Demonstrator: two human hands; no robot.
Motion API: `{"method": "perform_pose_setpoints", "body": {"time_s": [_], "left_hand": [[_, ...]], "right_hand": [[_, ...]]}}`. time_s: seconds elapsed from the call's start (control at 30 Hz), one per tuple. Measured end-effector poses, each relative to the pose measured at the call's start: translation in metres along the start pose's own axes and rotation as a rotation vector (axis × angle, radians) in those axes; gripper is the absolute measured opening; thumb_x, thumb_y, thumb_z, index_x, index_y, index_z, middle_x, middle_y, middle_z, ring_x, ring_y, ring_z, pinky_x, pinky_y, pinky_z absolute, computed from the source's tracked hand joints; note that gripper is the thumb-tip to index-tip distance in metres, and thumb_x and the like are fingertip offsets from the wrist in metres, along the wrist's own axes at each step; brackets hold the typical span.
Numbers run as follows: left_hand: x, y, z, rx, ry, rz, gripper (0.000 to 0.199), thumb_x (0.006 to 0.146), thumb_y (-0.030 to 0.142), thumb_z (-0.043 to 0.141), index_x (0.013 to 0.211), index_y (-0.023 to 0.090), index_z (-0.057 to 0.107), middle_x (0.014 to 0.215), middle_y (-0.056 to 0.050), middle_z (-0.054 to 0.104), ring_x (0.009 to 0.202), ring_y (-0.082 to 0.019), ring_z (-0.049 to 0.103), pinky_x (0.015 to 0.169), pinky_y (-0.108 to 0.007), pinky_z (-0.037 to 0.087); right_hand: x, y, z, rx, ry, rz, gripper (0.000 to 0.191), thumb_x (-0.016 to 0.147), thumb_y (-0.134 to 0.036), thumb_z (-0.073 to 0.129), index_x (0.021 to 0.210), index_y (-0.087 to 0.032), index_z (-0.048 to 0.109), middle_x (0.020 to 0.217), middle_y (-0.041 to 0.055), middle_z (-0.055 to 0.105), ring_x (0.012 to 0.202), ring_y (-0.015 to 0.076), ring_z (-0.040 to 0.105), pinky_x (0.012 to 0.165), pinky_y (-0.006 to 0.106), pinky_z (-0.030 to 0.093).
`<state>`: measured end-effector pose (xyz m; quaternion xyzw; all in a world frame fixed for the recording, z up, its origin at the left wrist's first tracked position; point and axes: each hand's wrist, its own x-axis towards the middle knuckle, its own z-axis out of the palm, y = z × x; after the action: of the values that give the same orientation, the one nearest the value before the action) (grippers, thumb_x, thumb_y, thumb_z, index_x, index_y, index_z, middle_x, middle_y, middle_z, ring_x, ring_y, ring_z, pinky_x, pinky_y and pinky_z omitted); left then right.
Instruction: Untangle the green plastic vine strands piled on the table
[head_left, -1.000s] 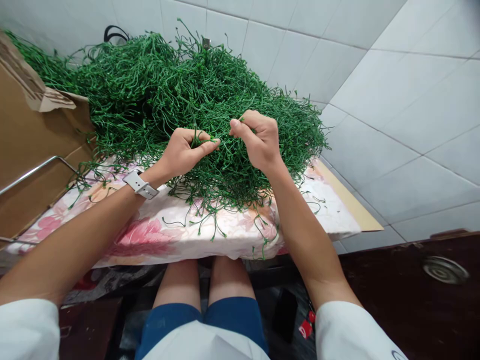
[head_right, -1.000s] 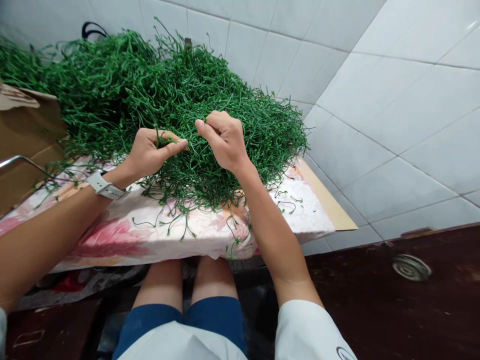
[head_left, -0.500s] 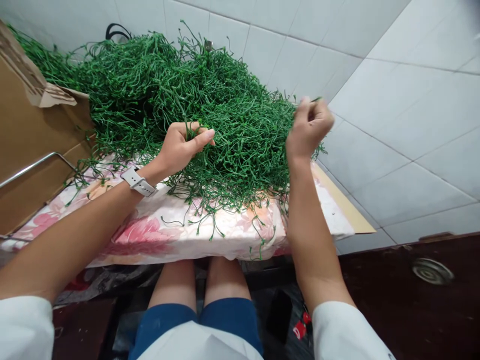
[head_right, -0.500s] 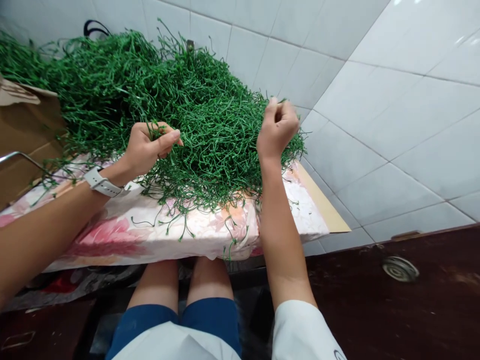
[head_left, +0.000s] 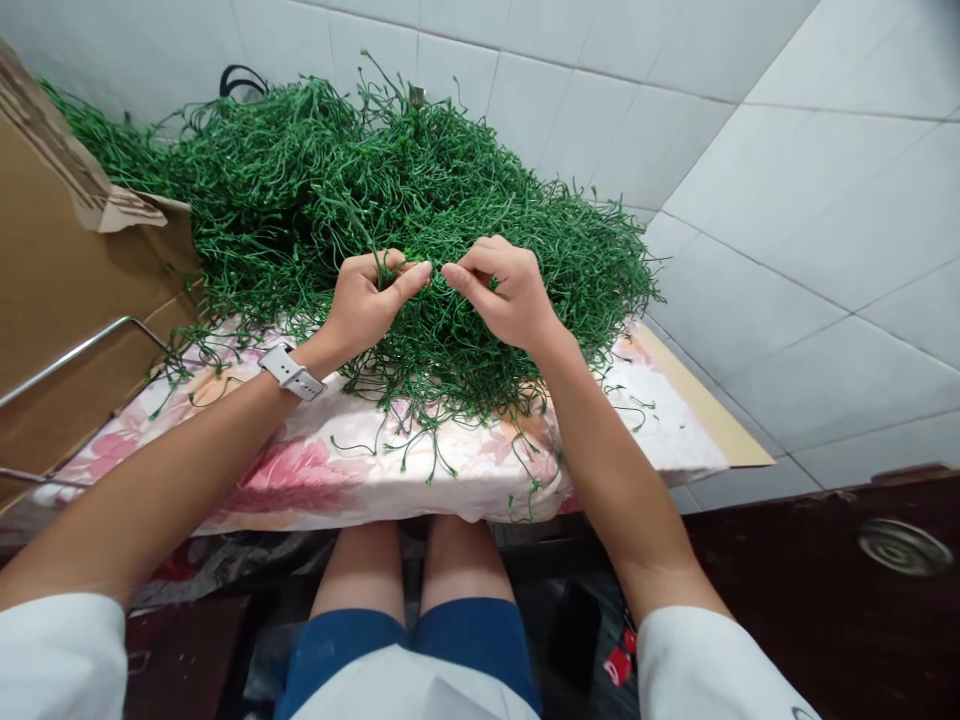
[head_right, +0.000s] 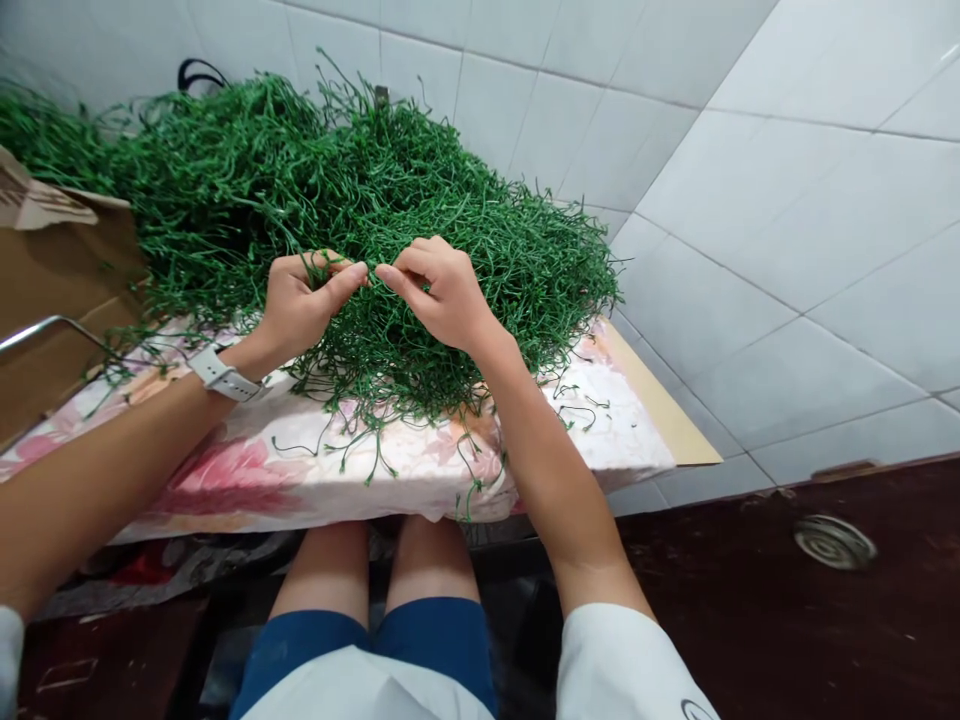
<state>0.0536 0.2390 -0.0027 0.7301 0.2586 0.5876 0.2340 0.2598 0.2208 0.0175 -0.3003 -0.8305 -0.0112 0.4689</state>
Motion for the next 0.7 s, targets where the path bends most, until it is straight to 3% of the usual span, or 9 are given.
{"method": "perform_pose_setpoints", "body": {"time_s": [0.17, 0.5, 0.6, 0.7], "left_hand": [[-0.002, 0.006, 0.001, 0.006, -0.139, -0.021, 0.039, 0.087, 0.051, 0.074, 0.066, 0.018, 0.073, 0.053, 0.003, 0.051, 0.054, -0.009, 0.042, 0.055, -0.028, 0.035], [-0.003, 0.014, 0.012, -0.354, -0.219, -0.400, 0.038, 0.082, 0.059, 0.074, 0.074, 0.022, 0.067, 0.050, 0.009, 0.024, 0.044, -0.008, 0.018, 0.042, -0.026, 0.015], [-0.005, 0.018, 0.014, -0.427, -0.230, -0.485, 0.035, 0.084, 0.055, 0.073, 0.075, 0.023, 0.065, 0.052, 0.009, 0.021, 0.045, -0.007, 0.014, 0.042, -0.026, 0.013], [-0.007, 0.019, 0.011, -0.513, -0.239, -0.546, 0.030, 0.086, 0.049, 0.069, 0.073, 0.022, 0.064, 0.052, 0.008, 0.019, 0.045, -0.008, 0.012, 0.042, -0.027, 0.011]], "right_hand": [[-0.001, 0.016, -0.005, -0.137, 0.055, 0.024, 0.027, 0.099, -0.029, 0.059, 0.074, -0.020, 0.057, 0.072, 0.0004, 0.049, 0.074, 0.0161, 0.045, 0.077, 0.036, 0.038], [0.000, 0.013, 0.002, -0.172, 0.220, 0.171, 0.030, 0.099, -0.035, 0.058, 0.072, -0.024, 0.052, 0.073, 0.0038, 0.049, 0.080, 0.0216, 0.048, 0.086, 0.044, 0.046], [0.002, 0.010, 0.007, -0.158, 0.277, 0.206, 0.028, 0.096, -0.029, 0.060, 0.070, -0.024, 0.054, 0.072, 0.0029, 0.050, 0.077, 0.0202, 0.050, 0.083, 0.042, 0.046], [0.001, 0.023, -0.007, -0.134, 0.395, 0.245, 0.023, 0.092, -0.023, 0.062, 0.069, -0.023, 0.060, 0.072, 0.0032, 0.055, 0.075, 0.0197, 0.051, 0.077, 0.039, 0.043]]}}
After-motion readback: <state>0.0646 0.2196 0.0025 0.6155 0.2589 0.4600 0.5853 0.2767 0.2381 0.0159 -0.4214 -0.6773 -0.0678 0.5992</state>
